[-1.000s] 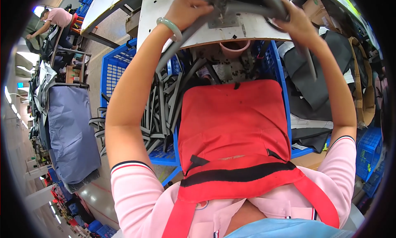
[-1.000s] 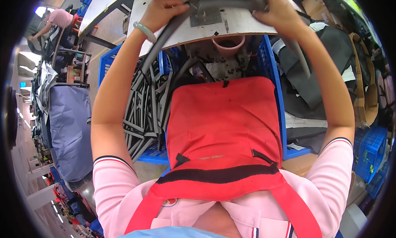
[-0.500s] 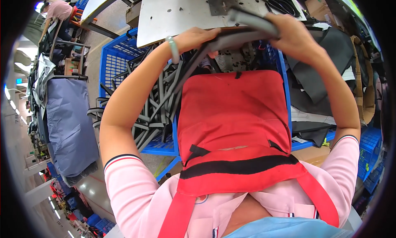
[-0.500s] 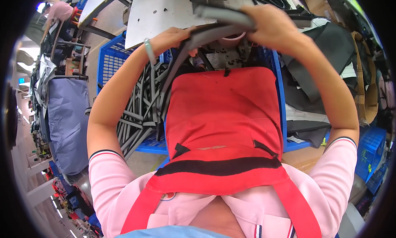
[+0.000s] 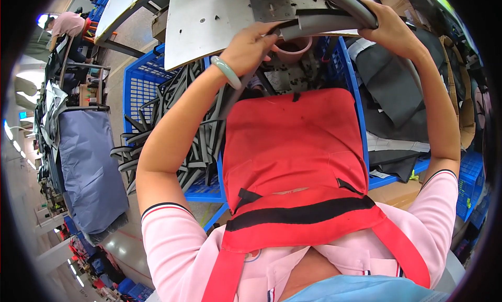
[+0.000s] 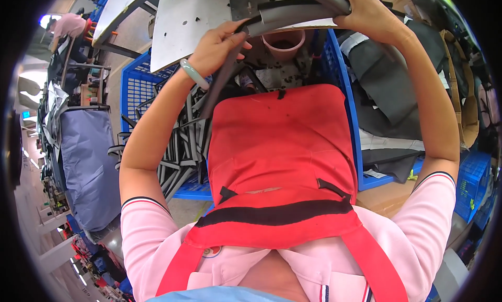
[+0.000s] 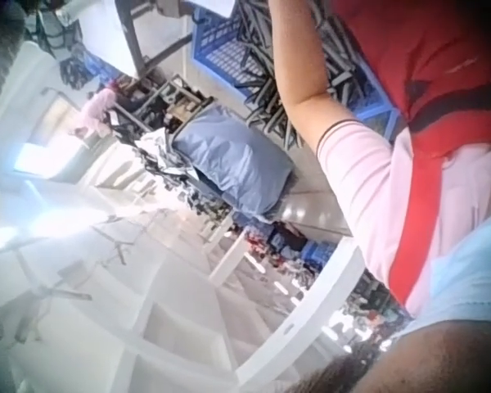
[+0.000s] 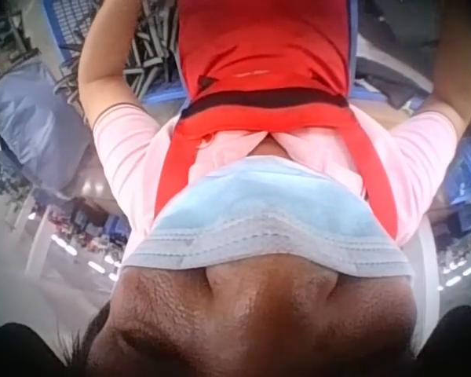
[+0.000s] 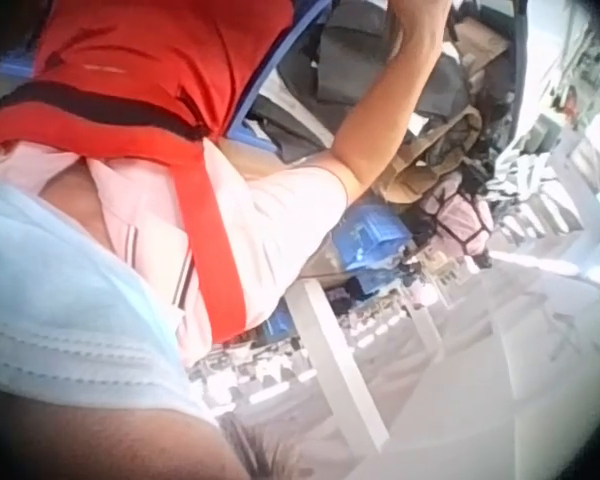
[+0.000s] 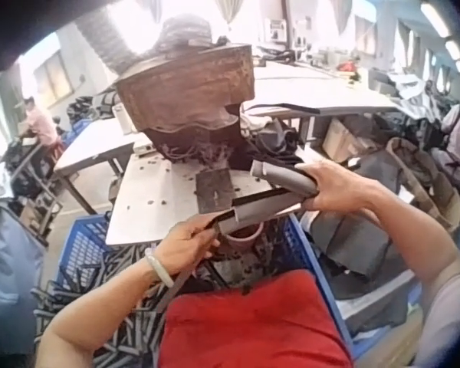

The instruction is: Sewing and trimming padded grey straps for gear at an industrial workstation.

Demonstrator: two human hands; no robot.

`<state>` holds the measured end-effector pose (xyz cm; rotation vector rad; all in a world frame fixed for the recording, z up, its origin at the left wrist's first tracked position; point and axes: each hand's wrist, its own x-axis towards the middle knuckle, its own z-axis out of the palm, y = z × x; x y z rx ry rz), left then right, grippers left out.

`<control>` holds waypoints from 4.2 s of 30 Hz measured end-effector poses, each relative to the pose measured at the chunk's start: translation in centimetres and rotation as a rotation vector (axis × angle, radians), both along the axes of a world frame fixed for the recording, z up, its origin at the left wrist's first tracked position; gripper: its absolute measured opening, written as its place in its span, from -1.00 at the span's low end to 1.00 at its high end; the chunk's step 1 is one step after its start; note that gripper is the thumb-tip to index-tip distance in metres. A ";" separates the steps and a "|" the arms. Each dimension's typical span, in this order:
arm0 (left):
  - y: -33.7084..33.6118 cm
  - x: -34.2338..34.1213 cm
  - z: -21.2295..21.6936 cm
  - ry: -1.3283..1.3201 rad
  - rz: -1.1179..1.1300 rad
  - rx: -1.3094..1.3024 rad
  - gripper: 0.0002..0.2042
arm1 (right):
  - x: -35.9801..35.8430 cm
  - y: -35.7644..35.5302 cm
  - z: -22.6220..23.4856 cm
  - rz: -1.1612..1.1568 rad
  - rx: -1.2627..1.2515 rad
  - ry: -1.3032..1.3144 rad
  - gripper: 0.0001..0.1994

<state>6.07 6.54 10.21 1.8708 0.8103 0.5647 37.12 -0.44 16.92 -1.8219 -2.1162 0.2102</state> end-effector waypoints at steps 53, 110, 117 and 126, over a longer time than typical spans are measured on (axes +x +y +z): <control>13.6 -8.4 -7.5 0.344 0.470 0.585 -0.66 | 13.0 -17.6 3.4 -0.502 0.249 0.022 -0.38; -0.3 -3.0 -0.5 -0.251 0.229 -0.072 -0.77 | -12.5 -7.1 -9.6 -0.016 -0.411 0.792 -0.43; -1.4 -3.0 -0.8 -0.222 0.237 -0.085 -0.75 | -12.6 -7.1 -8.9 0.032 -0.408 0.849 -0.45; -1.8 -2.2 -1.9 -0.187 0.195 -0.113 -0.76 | -12.1 -6.8 -10.3 0.001 -0.403 0.962 -0.71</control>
